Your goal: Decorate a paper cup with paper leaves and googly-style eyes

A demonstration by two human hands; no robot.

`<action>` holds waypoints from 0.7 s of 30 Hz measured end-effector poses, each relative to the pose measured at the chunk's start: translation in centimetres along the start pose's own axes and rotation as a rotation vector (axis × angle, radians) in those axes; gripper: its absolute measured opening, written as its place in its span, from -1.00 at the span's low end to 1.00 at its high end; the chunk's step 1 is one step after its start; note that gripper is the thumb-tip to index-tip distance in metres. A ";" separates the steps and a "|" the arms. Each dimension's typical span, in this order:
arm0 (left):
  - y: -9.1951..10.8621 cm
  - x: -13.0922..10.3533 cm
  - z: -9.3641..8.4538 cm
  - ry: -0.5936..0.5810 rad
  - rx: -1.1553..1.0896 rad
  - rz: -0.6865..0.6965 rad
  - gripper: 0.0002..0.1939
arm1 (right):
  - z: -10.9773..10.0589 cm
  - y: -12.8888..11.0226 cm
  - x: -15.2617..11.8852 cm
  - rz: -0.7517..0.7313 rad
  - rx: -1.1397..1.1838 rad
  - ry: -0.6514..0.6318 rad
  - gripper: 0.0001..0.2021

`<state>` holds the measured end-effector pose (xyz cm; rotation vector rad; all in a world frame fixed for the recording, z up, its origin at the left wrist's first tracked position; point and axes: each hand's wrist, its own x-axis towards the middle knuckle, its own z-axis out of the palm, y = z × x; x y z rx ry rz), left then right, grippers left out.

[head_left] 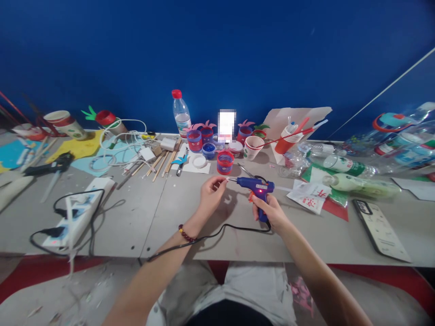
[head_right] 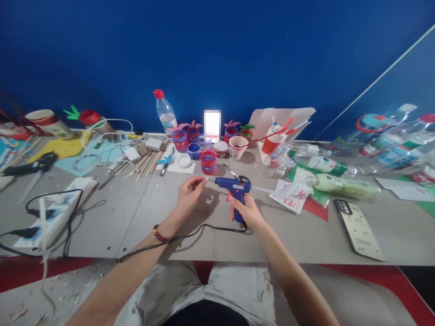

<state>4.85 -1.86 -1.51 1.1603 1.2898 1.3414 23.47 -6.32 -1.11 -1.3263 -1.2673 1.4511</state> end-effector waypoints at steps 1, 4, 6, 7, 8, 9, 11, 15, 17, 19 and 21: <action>0.0 0.0 0.0 -0.003 0.003 0.000 -0.79 | 0.0 0.0 0.0 0.000 0.006 0.003 -0.57; 0.1 -0.1 0.0 -0.004 0.003 -0.007 -0.80 | 0.2 -0.2 -0.1 -0.002 0.012 0.013 -0.58; 0.2 -0.1 0.0 -0.004 0.000 -0.009 -0.81 | 0.3 -0.3 -0.1 0.004 0.002 0.020 -0.58; 0.2 -0.1 0.0 -0.004 -0.001 -0.005 -0.81 | 0.3 -0.4 -0.1 0.009 -0.003 0.024 -0.58; 0.2 -0.1 0.0 -0.006 0.001 0.000 -0.81 | 0.3 -0.4 -0.1 0.014 -0.008 0.026 -0.59; 0.2 -0.1 0.0 -0.007 0.004 0.006 -0.82 | 0.3 -0.4 -0.1 0.018 -0.011 0.027 -0.59; 0.2 -0.1 0.0 -0.013 0.007 0.012 -0.81 | 0.3 -0.4 -0.1 0.016 -0.012 0.021 -0.58; 0.3 -0.1 0.1 -0.021 -0.005 0.006 -0.79 | 0.2 0.0 0.0 0.001 0.006 0.001 -0.58; 0.3 -0.1 0.0 -0.018 -0.010 0.002 -0.79 | 0.1 0.2 0.1 -0.004 0.023 0.001 -0.59; 0.3 -0.1 0.0 -0.020 -0.013 -0.003 -0.79 | 0.1 0.4 0.1 -0.005 0.031 0.001 -0.60; 0.3 -0.1 0.0 -0.018 -0.012 -0.002 -0.79 | 0.1 0.5 0.1 -0.001 0.035 -0.002 -0.61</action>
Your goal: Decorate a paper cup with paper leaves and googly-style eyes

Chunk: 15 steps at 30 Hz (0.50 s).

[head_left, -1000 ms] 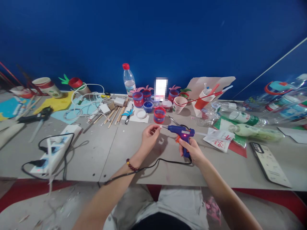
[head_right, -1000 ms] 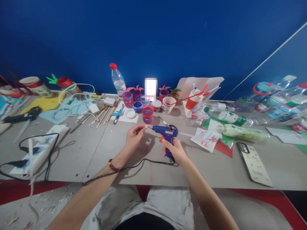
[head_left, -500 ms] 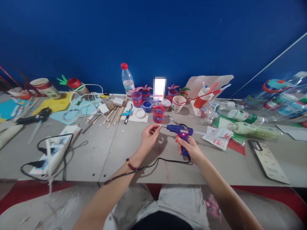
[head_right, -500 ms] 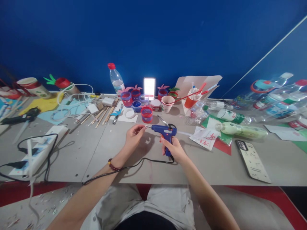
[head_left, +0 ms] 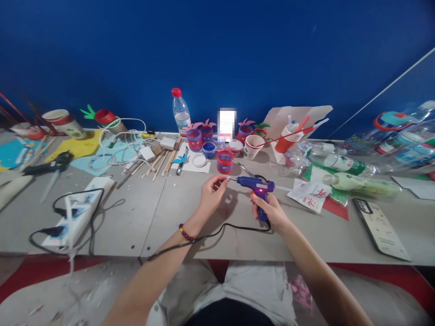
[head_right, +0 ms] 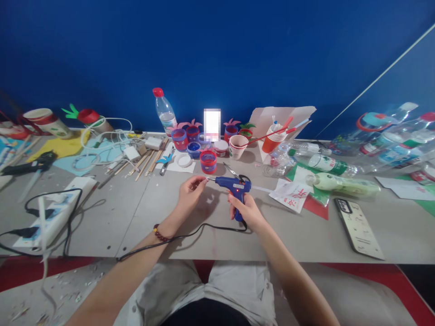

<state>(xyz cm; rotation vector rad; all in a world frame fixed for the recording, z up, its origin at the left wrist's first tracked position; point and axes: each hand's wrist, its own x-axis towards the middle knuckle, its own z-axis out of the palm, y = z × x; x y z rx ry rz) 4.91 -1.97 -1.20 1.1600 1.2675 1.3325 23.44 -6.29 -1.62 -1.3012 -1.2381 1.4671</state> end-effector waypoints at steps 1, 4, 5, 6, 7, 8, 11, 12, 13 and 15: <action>0.0 0.0 0.0 0.000 0.002 0.002 -0.79 | 0.0 0.0 0.0 0.002 0.004 0.000 -0.61; -0.1 0.0 0.0 0.000 0.004 0.004 -0.79 | 0.0 0.0 -0.1 0.002 0.021 -0.003 -0.60; -0.1 0.0 0.0 -0.002 0.004 0.003 -0.79 | 0.1 0.0 -0.1 0.002 0.024 -0.003 -0.60; -0.1 0.0 0.0 -0.001 0.003 0.001 -0.79 | 0.1 0.0 -0.1 0.002 0.026 -0.002 -0.60; -0.1 0.0 0.0 0.001 0.001 -0.004 -0.79 | 0.1 0.0 -0.2 0.004 0.025 -0.003 -0.60; -0.1 0.0 0.0 0.005 -0.002 -0.010 -0.79 | 0.1 0.0 -0.2 0.005 0.025 -0.002 -0.60; 0.0 0.0 0.0 0.007 -0.014 -0.021 -0.78 | 0.0 0.1 -0.1 0.006 0.022 -0.002 -0.61; 0.0 0.0 0.0 0.005 -0.016 -0.020 -0.78 | 0.0 0.1 -0.1 0.006 0.020 -0.001 -0.61; 0.0 0.0 0.0 0.002 -0.017 -0.017 -0.79 | 0.0 0.1 -0.1 0.007 0.017 0.001 -0.61; 0.0 0.0 0.0 0.003 -0.015 -0.009 -0.79 | 0.1 0.0 -0.1 0.009 0.007 0.005 -0.61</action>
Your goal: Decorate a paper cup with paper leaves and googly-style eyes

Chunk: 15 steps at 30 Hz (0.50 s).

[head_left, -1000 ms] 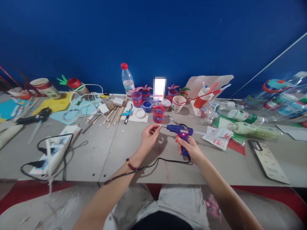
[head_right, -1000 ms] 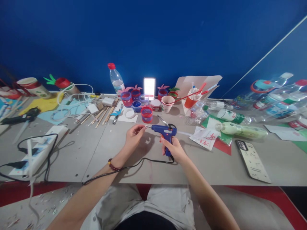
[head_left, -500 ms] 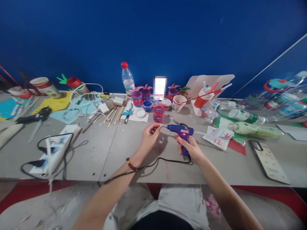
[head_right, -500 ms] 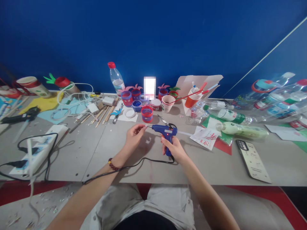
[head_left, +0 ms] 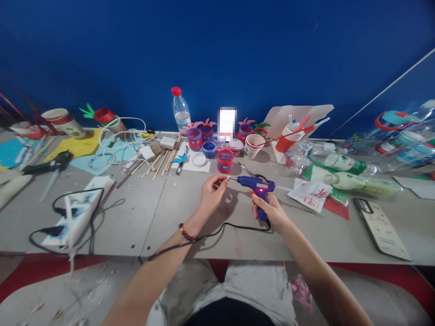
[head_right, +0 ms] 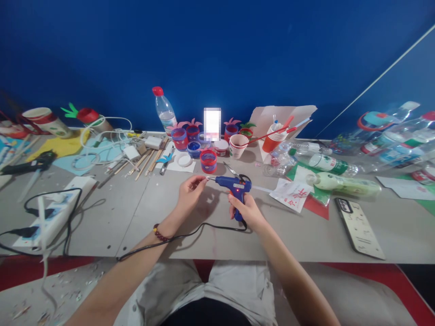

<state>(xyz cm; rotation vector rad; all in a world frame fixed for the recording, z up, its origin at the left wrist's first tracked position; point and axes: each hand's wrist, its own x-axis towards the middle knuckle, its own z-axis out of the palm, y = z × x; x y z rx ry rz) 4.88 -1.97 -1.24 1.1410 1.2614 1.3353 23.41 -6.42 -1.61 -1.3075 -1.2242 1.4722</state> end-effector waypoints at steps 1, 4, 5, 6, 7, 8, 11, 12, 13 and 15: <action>0.0 0.0 0.0 0.003 0.001 0.004 -0.79 | 0.0 -0.1 0.0 0.002 -0.005 0.002 -0.61; 0.0 0.0 0.0 0.005 -0.004 0.007 -0.79 | 0.1 -0.2 -0.1 0.004 -0.017 0.008 -0.60; 0.0 0.0 0.0 0.003 -0.006 0.006 -0.78 | 0.1 -0.1 -0.1 0.003 -0.020 0.010 -0.59; -0.1 0.0 0.0 0.000 -0.008 0.004 -0.77 | 0.1 -0.1 0.0 0.003 -0.023 0.013 -0.59; -0.1 0.0 0.0 -0.003 -0.009 0.004 -0.76 | 0.1 -0.1 0.0 0.002 -0.026 0.013 -0.59; -0.1 0.0 0.0 -0.006 -0.008 0.004 -0.76 | 0.0 0.0 0.0 0.002 -0.028 0.012 -0.58; -0.1 0.0 0.0 -0.012 0.001 0.004 -0.75 | -0.1 0.2 0.0 0.000 -0.024 0.009 -0.60; -0.1 0.0 0.0 -0.011 0.003 0.005 -0.75 | -0.1 0.3 0.0 0.002 -0.022 0.011 -0.61; 0.0 0.0 0.0 -0.010 0.003 0.006 -0.76 | -0.1 0.3 0.0 0.003 -0.020 0.014 -0.61; 0.1 0.0 0.0 -0.006 0.004 0.005 -0.76 | -0.1 0.3 0.0 0.007 -0.014 0.020 -0.62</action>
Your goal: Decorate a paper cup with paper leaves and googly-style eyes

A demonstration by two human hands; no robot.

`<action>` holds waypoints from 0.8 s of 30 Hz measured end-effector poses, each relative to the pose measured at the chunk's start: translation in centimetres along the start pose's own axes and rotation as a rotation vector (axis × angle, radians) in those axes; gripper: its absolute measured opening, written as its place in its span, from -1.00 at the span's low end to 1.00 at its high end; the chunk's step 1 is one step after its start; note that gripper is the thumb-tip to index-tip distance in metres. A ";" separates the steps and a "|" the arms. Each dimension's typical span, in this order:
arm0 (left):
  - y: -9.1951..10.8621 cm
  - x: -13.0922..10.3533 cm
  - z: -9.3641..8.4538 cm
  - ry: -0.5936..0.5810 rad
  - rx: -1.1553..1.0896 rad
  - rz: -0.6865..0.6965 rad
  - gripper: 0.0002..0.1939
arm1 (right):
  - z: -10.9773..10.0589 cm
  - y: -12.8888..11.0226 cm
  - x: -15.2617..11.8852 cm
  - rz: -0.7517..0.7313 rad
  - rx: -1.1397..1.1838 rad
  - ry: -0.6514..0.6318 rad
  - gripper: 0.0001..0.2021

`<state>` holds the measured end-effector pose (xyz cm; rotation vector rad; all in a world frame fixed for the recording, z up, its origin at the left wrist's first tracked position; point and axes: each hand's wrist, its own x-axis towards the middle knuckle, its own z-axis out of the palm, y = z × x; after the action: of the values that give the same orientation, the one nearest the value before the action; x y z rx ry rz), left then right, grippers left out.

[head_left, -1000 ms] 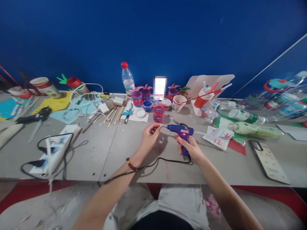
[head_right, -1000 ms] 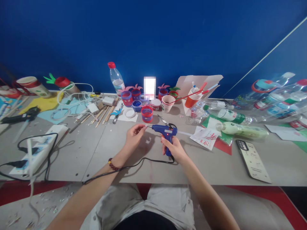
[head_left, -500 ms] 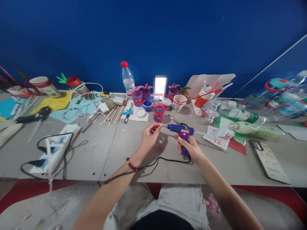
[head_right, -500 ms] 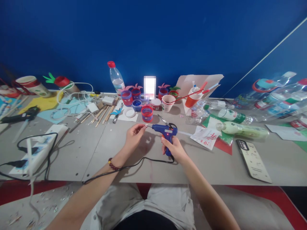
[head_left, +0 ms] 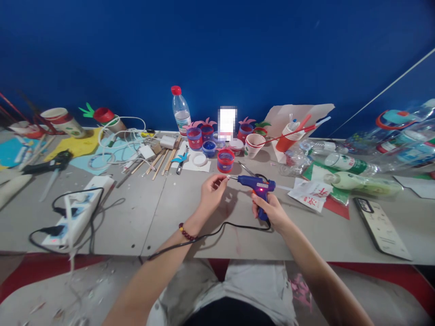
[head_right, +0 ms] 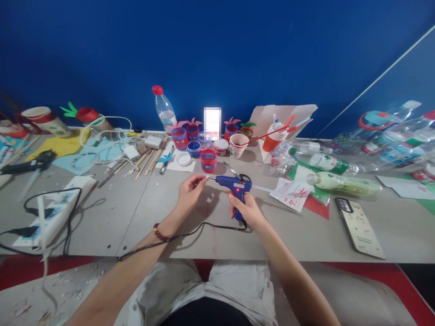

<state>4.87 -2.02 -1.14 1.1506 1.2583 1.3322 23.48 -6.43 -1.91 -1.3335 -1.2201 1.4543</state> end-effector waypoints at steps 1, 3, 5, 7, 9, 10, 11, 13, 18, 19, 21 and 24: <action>0.0 0.0 0.0 0.002 0.001 -0.001 -0.76 | 0.0 0.0 0.0 0.002 0.004 0.001 -0.62; 0.1 0.0 0.0 0.003 0.001 -0.007 -0.76 | 0.0 -0.1 0.0 0.002 0.007 -0.002 -0.62; 0.0 0.0 0.0 0.000 0.001 -0.008 -0.76 | 0.1 -0.3 0.0 0.004 0.004 -0.005 -0.61; -0.2 0.0 0.0 -0.005 0.011 -0.002 -0.76 | 0.1 -0.5 0.0 0.008 -0.006 -0.004 -0.60; -0.4 0.0 -0.1 -0.007 0.038 0.020 -0.77 | 0.2 -0.7 -0.1 0.008 -0.019 -0.006 -0.58; -0.4 0.1 -0.2 -0.007 0.059 0.040 -0.78 | 0.2 -0.8 -0.1 0.006 -0.024 -0.008 -0.57; -0.5 0.1 -0.2 -0.007 0.082 0.067 -0.79 | 0.2 -0.9 -0.1 0.003 -0.029 -0.011 -0.57; -0.5 0.0 -0.3 -0.007 0.122 0.133 -0.81 | 0.2 -0.9 -0.2 -0.001 -0.038 -0.011 -0.56; -0.2 -0.2 -0.5 -0.016 0.170 0.245 -0.84 | 0.1 -0.6 -0.1 0.020 -0.068 -0.001 -0.55; -0.1 -0.2 -0.5 -0.022 0.182 0.257 -0.84 | 0.1 -0.5 -0.1 0.027 -0.073 0.005 -0.55; 0.0 -0.3 -0.5 -0.035 0.201 0.275 -0.83 | 0.0 -0.2 0.0 0.027 -0.091 0.014 -0.56; 0.1 -0.4 -0.5 -0.050 0.214 0.288 -0.83 | 0.0 0.2 0.1 -0.014 -0.122 0.014 -0.58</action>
<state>4.39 -2.51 -1.07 1.5535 1.2549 1.3895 23.50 -6.39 -2.09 -1.4111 -1.3243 1.3771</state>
